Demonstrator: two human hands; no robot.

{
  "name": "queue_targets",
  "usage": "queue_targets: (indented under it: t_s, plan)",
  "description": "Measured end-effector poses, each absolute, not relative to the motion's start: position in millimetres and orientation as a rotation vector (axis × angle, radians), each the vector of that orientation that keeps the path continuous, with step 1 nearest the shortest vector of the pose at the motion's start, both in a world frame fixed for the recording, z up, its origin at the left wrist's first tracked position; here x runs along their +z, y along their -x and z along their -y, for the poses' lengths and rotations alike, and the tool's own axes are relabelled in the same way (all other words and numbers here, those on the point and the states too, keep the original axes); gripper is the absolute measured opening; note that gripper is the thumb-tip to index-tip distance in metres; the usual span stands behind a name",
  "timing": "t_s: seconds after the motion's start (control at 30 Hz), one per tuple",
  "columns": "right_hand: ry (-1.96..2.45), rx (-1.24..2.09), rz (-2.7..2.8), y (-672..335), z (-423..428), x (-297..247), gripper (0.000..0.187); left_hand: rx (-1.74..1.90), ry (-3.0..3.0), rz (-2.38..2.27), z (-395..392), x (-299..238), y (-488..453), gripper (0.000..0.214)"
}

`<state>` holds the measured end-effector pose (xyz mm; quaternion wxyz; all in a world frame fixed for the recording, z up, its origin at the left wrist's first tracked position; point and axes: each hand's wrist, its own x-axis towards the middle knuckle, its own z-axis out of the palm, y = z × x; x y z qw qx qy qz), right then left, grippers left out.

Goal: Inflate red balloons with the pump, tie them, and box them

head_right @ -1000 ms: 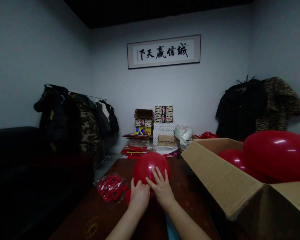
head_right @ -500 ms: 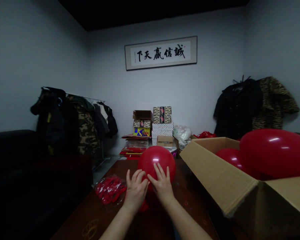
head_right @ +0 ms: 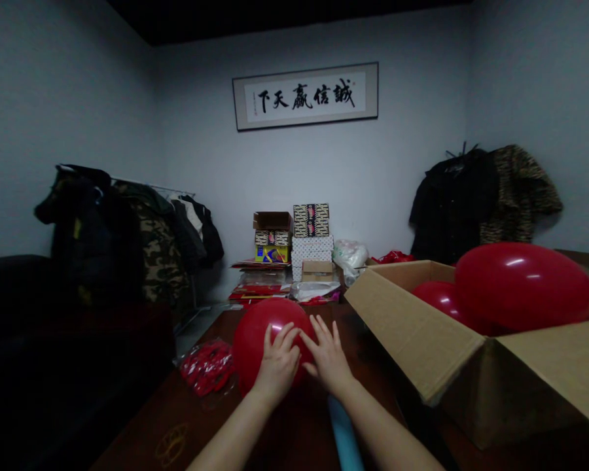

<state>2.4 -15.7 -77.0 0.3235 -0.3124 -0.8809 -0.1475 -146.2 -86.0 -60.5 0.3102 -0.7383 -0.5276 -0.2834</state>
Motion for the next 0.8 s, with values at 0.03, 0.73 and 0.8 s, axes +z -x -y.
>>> queue_targets:
  t_s: [0.03, 0.73, 0.8]
  plan:
    - [0.818, -0.387, 2.324, -6, 15, -78, 0.077, -0.738, 1.971, 1.398, 85, -61, 144, 0.010]
    - [0.950, -0.227, 2.557, -75, 2, -87, 0.075, -0.491, 2.150, 1.397, 61, -74, 137, 0.019]
    - [0.959, -0.229, 2.559, -75, 0, -86, 0.076, -0.483, 2.152, 1.407, 60, -75, 136, 0.019]
